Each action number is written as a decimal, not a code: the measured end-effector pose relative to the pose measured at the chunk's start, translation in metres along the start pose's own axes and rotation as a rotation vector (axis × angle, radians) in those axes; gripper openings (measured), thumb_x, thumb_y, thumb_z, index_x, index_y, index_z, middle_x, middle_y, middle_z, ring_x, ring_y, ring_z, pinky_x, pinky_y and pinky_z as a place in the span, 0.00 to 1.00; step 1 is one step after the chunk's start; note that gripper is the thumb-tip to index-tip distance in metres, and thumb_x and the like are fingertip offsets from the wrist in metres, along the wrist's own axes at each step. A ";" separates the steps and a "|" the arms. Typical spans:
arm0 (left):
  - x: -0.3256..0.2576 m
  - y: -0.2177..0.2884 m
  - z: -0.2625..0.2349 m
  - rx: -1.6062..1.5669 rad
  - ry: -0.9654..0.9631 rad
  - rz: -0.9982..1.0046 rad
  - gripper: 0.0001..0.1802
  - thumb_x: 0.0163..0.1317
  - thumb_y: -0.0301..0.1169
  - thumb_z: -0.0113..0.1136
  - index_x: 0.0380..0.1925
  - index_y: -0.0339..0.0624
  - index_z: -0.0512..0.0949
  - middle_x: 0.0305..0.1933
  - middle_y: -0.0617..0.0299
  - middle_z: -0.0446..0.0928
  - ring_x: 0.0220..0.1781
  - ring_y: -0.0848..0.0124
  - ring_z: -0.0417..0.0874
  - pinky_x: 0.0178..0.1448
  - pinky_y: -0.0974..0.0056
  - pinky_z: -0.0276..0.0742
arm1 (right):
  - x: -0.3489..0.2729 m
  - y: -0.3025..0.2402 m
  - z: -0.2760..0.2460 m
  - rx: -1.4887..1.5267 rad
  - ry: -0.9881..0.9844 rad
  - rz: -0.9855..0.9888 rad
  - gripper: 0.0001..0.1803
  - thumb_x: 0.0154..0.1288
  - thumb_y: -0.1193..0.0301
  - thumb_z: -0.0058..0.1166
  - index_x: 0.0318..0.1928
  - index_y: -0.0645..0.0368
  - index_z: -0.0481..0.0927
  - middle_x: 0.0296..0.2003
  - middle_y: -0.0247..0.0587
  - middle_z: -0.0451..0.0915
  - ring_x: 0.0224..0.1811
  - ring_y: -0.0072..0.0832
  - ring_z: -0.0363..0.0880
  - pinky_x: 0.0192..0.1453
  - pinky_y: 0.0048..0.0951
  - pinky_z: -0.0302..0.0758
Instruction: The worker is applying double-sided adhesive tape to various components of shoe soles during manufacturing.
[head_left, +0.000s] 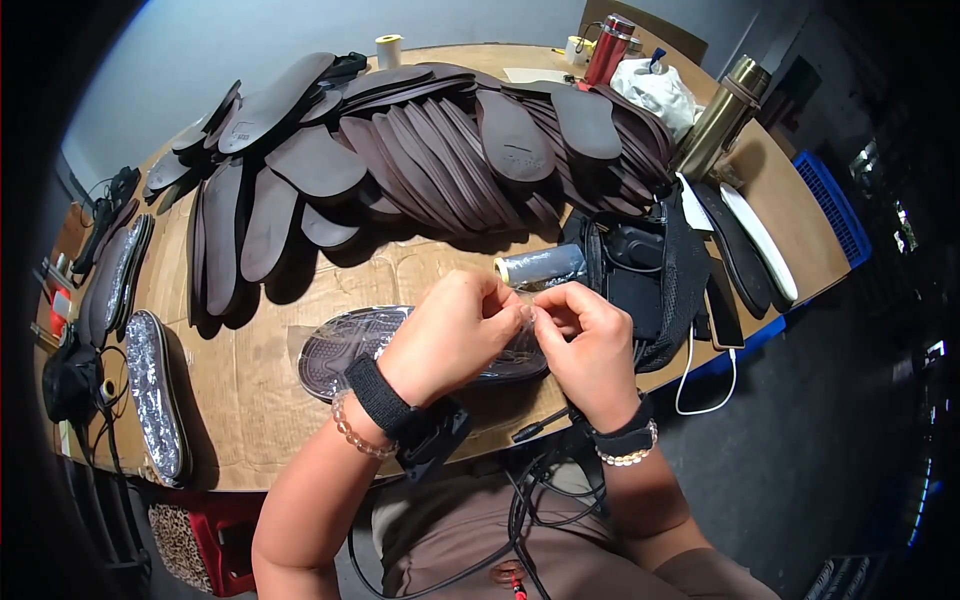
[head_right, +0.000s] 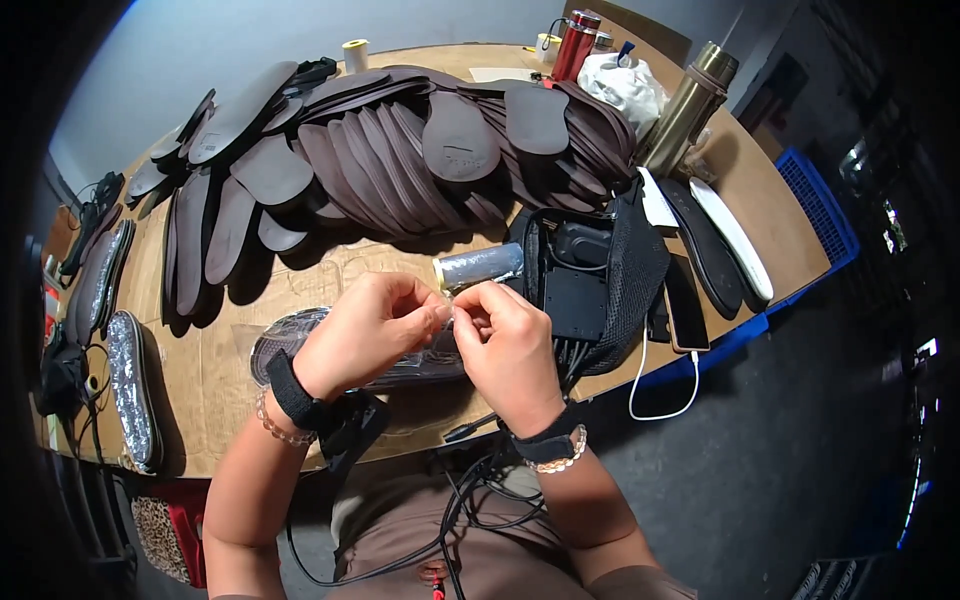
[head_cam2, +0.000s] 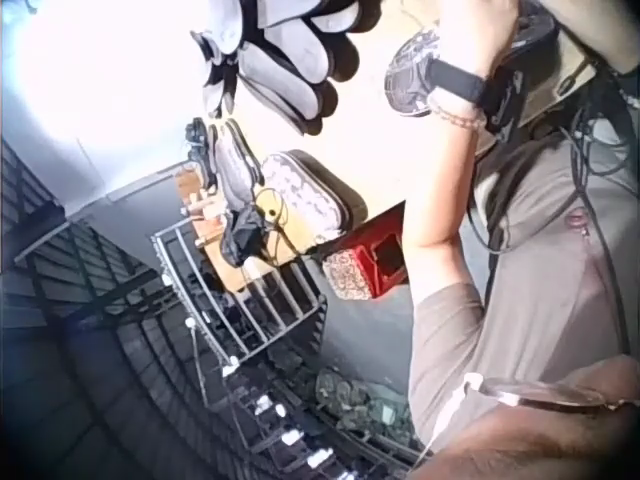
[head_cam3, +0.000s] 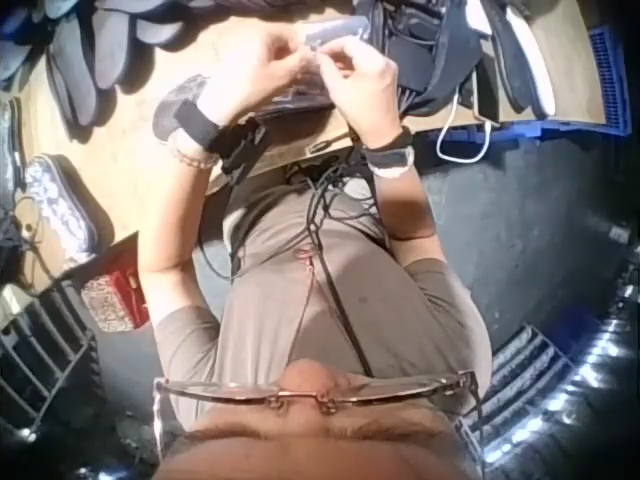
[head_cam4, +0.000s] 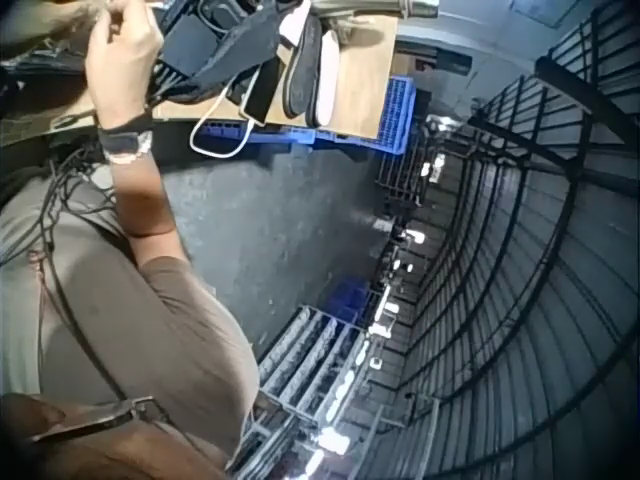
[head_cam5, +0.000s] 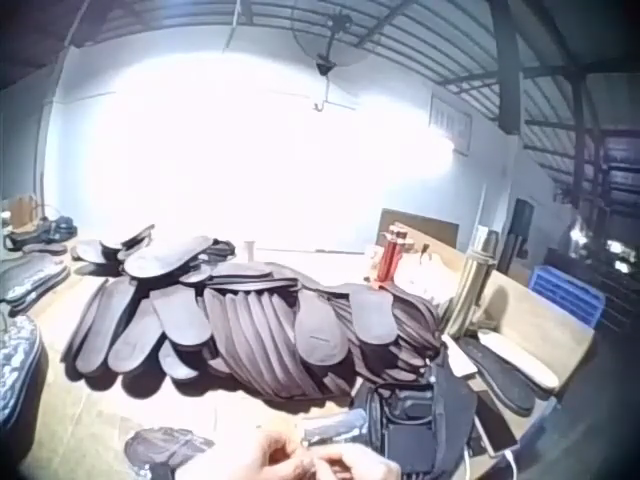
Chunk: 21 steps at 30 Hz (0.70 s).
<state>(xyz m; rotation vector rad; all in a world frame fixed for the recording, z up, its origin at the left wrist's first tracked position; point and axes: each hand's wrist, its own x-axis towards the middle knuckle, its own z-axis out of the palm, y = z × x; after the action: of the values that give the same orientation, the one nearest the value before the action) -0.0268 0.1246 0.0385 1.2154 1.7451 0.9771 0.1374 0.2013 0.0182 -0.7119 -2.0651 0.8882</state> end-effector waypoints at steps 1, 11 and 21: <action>0.000 0.001 0.001 0.000 0.001 0.000 0.12 0.75 0.33 0.63 0.37 0.32 0.81 0.30 0.67 0.81 0.31 0.81 0.78 0.35 0.71 0.76 | 0.000 0.000 0.000 0.004 0.001 -0.005 0.04 0.65 0.82 0.64 0.38 0.67 0.81 0.32 0.45 0.85 0.30 0.32 0.88 0.35 0.29 0.83; -0.006 -0.004 0.002 -0.121 0.098 0.136 0.14 0.70 0.35 0.61 0.36 0.31 0.80 0.27 0.56 0.80 0.30 0.73 0.79 0.40 0.62 0.78 | -0.002 0.005 0.000 0.011 0.003 -0.009 0.04 0.65 0.82 0.64 0.38 0.67 0.81 0.33 0.46 0.85 0.30 0.34 0.88 0.36 0.29 0.84; -0.033 0.001 -0.028 0.348 0.401 0.387 0.19 0.60 0.31 0.74 0.50 0.40 0.80 0.45 0.63 0.82 0.53 0.67 0.82 0.60 0.60 0.74 | 0.003 0.014 -0.003 0.031 -0.032 0.072 0.03 0.68 0.80 0.61 0.41 0.67 0.81 0.33 0.48 0.86 0.32 0.36 0.89 0.38 0.31 0.84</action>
<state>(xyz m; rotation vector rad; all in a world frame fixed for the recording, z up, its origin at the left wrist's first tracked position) -0.0442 0.0890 0.0559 1.7173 2.0993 1.2413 0.1413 0.2126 0.0104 -0.7636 -2.0609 0.9755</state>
